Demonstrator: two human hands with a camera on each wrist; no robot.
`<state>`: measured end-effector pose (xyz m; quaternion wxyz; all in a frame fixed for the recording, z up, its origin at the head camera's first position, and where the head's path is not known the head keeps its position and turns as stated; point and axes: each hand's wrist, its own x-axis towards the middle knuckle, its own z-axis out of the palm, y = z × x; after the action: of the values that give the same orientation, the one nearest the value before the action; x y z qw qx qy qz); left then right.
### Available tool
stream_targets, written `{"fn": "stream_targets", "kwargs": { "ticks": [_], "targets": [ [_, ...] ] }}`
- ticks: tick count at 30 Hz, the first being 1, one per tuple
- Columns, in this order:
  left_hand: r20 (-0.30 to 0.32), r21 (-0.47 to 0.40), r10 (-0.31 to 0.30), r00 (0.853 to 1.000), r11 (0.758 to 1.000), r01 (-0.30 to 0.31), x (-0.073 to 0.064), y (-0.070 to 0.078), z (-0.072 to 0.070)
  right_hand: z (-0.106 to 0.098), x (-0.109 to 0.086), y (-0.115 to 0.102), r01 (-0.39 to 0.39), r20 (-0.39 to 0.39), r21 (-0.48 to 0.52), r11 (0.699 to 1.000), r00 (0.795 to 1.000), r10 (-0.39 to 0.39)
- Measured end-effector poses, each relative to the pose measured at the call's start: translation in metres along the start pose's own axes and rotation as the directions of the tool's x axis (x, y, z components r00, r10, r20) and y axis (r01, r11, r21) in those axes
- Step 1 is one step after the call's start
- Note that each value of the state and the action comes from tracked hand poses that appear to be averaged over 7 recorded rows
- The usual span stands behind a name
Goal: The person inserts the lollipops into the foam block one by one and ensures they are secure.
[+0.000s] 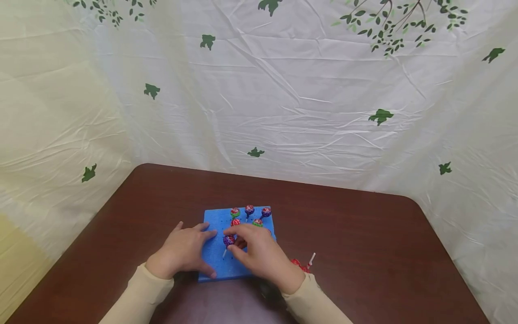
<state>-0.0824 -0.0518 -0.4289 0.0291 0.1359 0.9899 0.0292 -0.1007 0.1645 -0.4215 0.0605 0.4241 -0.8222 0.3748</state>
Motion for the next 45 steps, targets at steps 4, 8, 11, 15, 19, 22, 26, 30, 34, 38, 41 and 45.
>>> {"fn": "stream_targets", "kwargs": {
  "ticks": [4, 8, 11, 15, 19, 22, 26, 30, 34, 38, 41, 45],
  "targets": [
    [-0.002, 0.003, 0.001, 1.0, 1.0, -0.001, 0.001, 0.001, -0.001, 0.003, 0.0, 0.001, -0.008, 0.01, -0.018, 1.0, 1.0, 0.008],
    [-0.001, 0.004, -0.001, 1.0, 1.0, 0.001, 0.001, 0.001, -0.001, 0.005, 0.0, 0.002, -0.007, 0.025, -0.013, 1.0, 1.0, 0.007],
    [0.001, 0.003, -0.003, 1.0, 1.0, 0.003, 0.001, 0.001, -0.001, 0.006, 0.0, 0.002, -0.008, 0.036, -0.001, 1.0, 0.999, 0.008],
    [0.006, -0.002, -0.006, 1.0, 1.0, 0.006, 0.0, 0.002, -0.002, 0.007, 0.0, 0.002, -0.009, 0.048, 0.002, 1.0, 0.999, 0.009],
    [0.005, -0.006, -0.005, 1.0, 1.0, 0.006, 0.001, 0.002, -0.002, 0.007, 0.0, 0.002, -0.007, 0.048, -0.005, 1.0, 0.999, 0.007],
    [0.005, -0.006, -0.006, 1.0, 1.0, 0.006, 0.001, 0.002, -0.002, 0.007, 0.0, 0.003, -0.007, 0.05, -0.009, 1.0, 0.999, 0.007],
    [0.006, -0.005, -0.009, 1.0, 1.0, 0.009, 0.001, 0.002, -0.002, 0.006, 0.0, 0.004, -0.006, 0.047, -0.021, 1.0, 0.999, 0.007],
    [0.004, -0.003, -0.01, 1.0, 1.0, 0.01, 0.001, 0.002, -0.002, 0.006, 0.0, 0.005, -0.002, 0.042, -0.023, 1.0, 0.999, 0.003],
    [0.004, -0.001, -0.01, 1.0, 1.0, 0.01, 0.002, 0.002, -0.002, 0.006, 0.001, 0.006, 0.006, 0.052, -0.013, 1.0, 0.999, -0.005],
    [0.003, -0.002, -0.009, 1.0, 1.0, 0.009, 0.002, 0.003, -0.002, 0.006, 0.001, 0.006, 0.013, 0.057, -0.011, 1.0, 0.998, -0.013],
    [0.001, -0.004, -0.008, 1.0, 1.0, 0.008, 0.003, 0.003, -0.003, 0.007, 0.001, 0.007, 0.017, 0.065, -0.024, 1.0, 0.998, -0.016],
    [-0.004, -0.003, -0.007, 1.0, 1.0, 0.007, 0.003, 0.003, -0.004, 0.011, 0.001, 0.009, 0.029, 0.087, -0.045, 0.999, 0.996, -0.025]
  ]
}}
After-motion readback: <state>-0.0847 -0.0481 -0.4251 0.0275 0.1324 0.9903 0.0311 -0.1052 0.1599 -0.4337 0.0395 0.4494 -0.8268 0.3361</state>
